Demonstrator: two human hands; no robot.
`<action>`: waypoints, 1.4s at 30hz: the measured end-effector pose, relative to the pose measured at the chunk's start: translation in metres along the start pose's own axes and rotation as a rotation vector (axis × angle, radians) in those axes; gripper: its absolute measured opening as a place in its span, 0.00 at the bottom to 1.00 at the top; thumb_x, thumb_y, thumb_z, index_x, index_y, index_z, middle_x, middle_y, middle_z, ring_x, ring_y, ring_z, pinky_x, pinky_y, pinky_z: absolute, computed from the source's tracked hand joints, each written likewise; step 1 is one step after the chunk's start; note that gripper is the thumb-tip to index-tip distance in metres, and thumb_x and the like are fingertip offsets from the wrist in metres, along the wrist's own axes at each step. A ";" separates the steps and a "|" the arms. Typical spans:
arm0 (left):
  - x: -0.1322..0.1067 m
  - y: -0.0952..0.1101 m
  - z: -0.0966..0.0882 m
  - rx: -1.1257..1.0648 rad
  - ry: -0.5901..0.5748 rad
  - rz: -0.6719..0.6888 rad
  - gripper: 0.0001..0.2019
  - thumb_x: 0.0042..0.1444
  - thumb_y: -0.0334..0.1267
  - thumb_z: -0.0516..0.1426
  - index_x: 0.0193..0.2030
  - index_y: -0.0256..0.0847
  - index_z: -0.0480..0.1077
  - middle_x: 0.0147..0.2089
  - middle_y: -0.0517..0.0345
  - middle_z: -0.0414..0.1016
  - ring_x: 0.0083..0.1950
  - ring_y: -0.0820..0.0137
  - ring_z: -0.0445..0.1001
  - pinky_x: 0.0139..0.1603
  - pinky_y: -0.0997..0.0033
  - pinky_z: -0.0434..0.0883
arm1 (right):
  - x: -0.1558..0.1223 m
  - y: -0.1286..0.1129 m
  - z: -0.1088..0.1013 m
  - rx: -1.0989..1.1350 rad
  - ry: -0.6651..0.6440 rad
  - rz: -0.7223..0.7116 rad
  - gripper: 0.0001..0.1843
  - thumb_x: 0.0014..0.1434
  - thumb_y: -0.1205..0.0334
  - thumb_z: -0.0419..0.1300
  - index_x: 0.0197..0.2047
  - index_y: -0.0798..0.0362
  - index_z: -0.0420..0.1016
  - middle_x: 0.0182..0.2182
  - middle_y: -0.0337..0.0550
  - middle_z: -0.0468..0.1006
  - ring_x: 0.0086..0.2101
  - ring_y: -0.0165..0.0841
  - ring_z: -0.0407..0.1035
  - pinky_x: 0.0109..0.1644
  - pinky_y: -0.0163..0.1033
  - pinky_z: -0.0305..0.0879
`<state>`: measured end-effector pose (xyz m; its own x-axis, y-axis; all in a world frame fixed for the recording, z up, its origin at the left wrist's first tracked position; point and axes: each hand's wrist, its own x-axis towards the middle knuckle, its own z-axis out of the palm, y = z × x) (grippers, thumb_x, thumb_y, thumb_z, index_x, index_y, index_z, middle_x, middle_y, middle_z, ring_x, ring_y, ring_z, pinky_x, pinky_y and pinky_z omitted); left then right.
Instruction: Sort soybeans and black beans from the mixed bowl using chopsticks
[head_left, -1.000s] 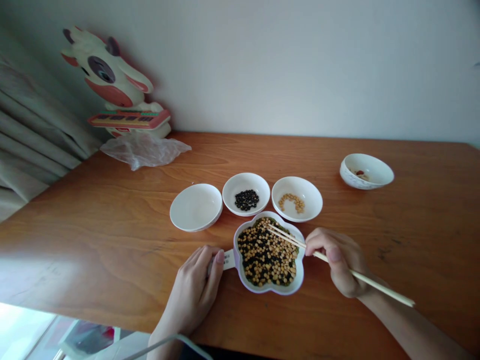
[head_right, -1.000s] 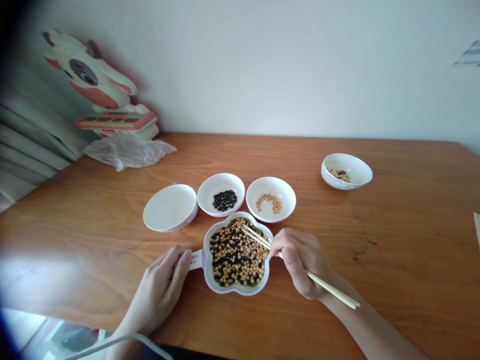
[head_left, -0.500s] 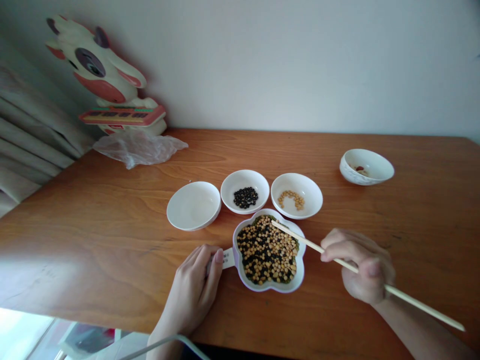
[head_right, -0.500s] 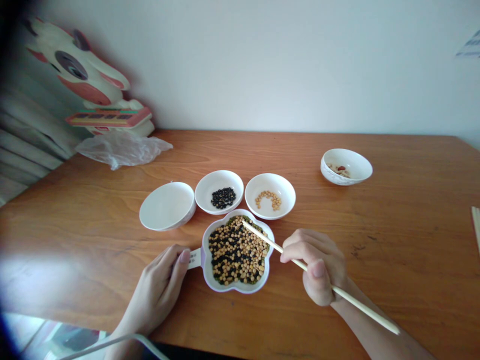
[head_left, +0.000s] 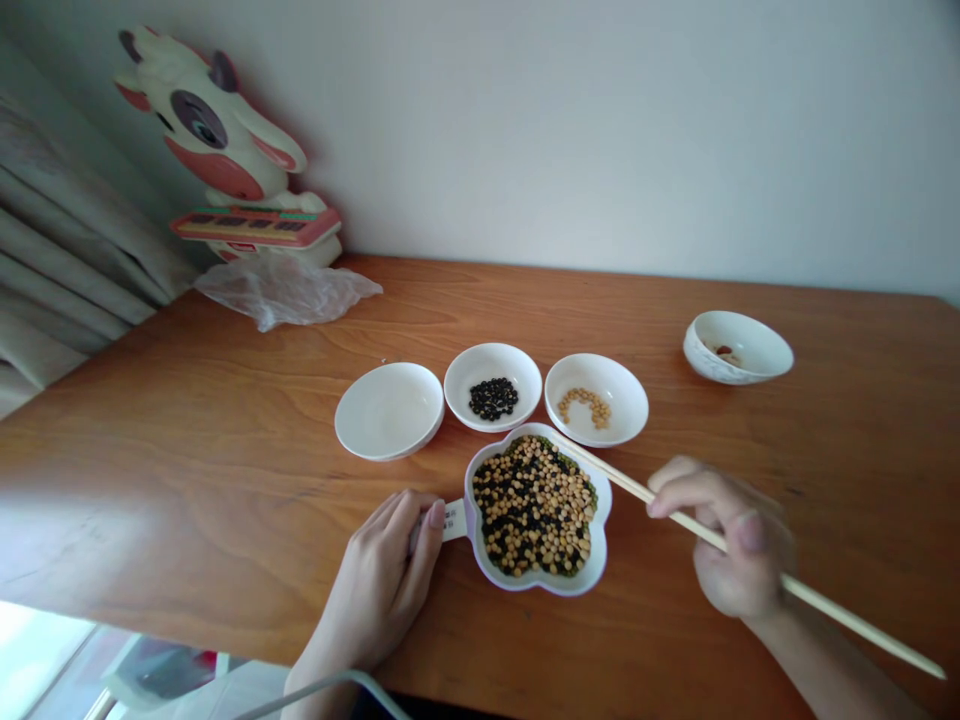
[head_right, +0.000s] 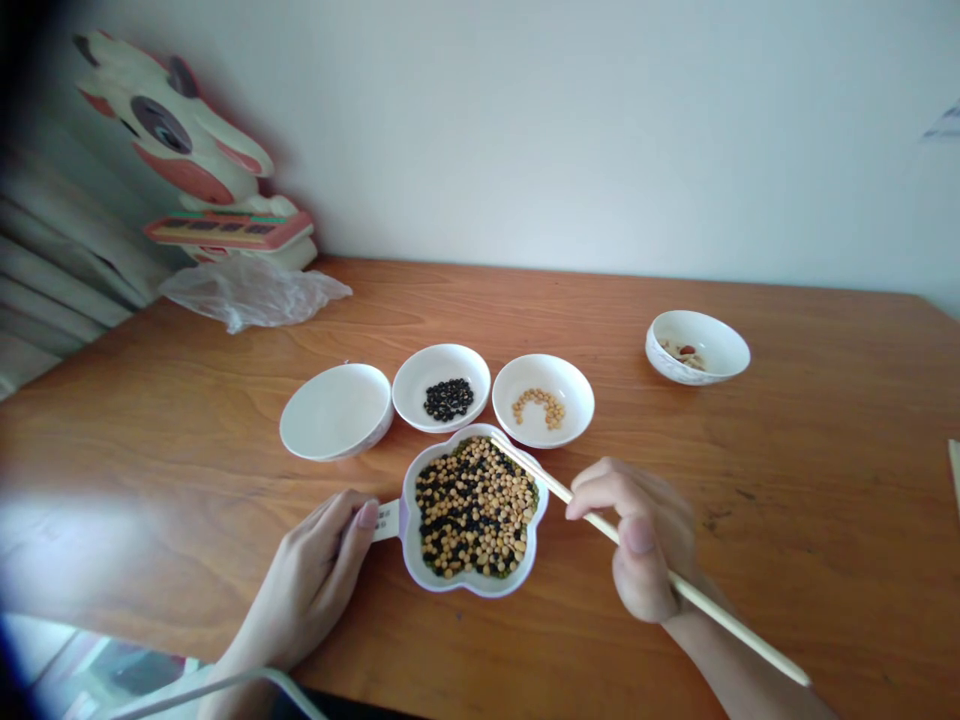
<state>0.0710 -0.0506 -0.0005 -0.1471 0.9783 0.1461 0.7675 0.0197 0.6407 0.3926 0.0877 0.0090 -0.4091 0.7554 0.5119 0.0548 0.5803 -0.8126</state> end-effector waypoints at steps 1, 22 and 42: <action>0.000 0.000 0.000 0.005 0.003 -0.003 0.11 0.75 0.41 0.50 0.40 0.46 0.67 0.35 0.59 0.75 0.35 0.66 0.76 0.37 0.69 0.70 | -0.001 0.001 0.004 0.003 -0.058 0.016 0.29 0.74 0.41 0.41 0.40 0.45 0.79 0.31 0.45 0.78 0.31 0.40 0.72 0.35 0.47 0.64; 0.003 0.004 0.000 -0.009 -0.013 -0.002 0.14 0.77 0.42 0.48 0.38 0.44 0.66 0.34 0.60 0.72 0.34 0.68 0.73 0.40 0.68 0.68 | 0.008 -0.003 0.012 -0.162 -0.285 -0.037 0.28 0.76 0.41 0.38 0.41 0.48 0.72 0.33 0.44 0.77 0.33 0.36 0.72 0.37 0.43 0.64; 0.002 0.006 -0.001 -0.045 -0.039 -0.046 0.14 0.77 0.43 0.47 0.39 0.44 0.65 0.36 0.58 0.71 0.36 0.67 0.71 0.41 0.65 0.67 | 0.000 -0.003 0.008 -0.179 -0.271 -0.123 0.29 0.75 0.42 0.39 0.41 0.49 0.74 0.33 0.44 0.77 0.33 0.36 0.73 0.36 0.43 0.65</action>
<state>0.0748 -0.0488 0.0047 -0.1565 0.9839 0.0865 0.7313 0.0566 0.6797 0.3847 0.0835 0.0089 -0.6480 0.5822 0.4910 0.1391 0.7243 -0.6754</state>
